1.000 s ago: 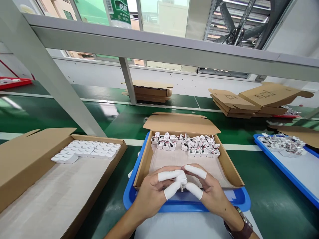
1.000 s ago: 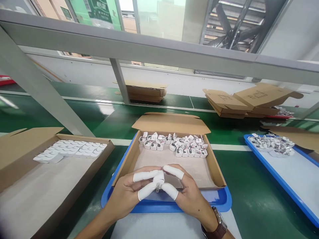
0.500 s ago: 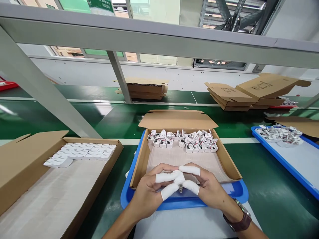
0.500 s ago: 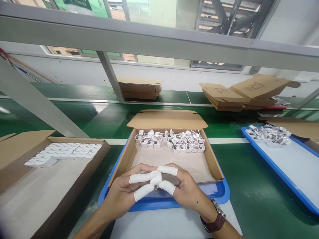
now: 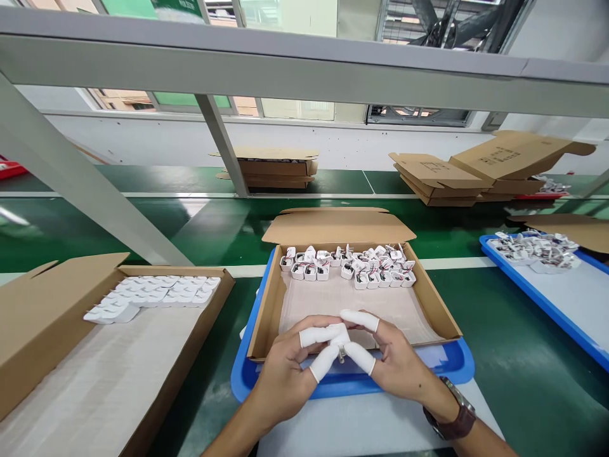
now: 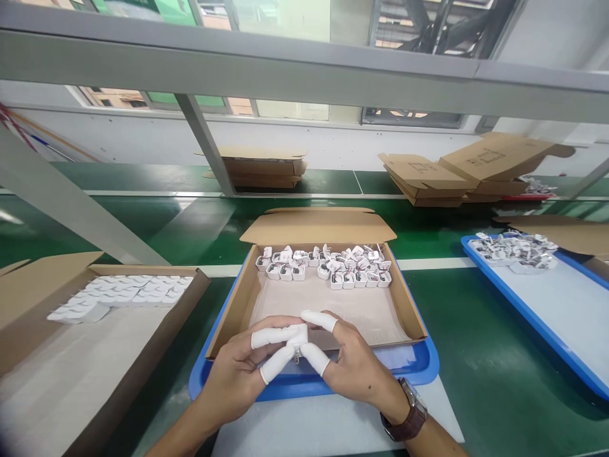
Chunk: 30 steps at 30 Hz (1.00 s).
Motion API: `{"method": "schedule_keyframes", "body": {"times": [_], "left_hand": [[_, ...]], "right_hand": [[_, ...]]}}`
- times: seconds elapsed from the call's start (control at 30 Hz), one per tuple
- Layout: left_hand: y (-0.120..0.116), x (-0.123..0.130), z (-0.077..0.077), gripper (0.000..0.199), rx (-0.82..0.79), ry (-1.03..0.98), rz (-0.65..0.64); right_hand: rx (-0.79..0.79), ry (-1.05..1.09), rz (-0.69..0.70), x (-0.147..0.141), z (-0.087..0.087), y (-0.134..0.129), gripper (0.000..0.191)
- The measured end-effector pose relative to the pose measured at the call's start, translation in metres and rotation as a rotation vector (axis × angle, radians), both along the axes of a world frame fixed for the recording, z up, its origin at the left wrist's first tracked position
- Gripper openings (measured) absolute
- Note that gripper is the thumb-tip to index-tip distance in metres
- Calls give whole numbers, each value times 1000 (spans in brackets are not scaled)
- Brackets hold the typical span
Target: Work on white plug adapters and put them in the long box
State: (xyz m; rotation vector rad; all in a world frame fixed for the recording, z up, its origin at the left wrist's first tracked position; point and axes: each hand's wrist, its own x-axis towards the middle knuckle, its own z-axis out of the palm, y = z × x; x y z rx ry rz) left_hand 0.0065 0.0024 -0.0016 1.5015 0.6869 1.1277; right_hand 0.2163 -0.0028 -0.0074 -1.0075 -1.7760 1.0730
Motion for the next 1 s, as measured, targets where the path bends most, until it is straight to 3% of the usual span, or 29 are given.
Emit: {"method": "schedule_keyframes", "body": {"times": [0.47,0.77,0.87,1.0], "left_hand": [[-3,3,6,27,34,-7,40],[5,3,0,22,-87,-140,-13],[5,2,2,23,-111,-150,-23],[4,0,0,27,-144,-180,-4]], "right_hand": [[-184,101,24,1,4,-1,43],[-191,212,53,2,-1,2,41],[-132,194,75,3,5,2,40],[80,65,103,1,11,-1,47]]}}
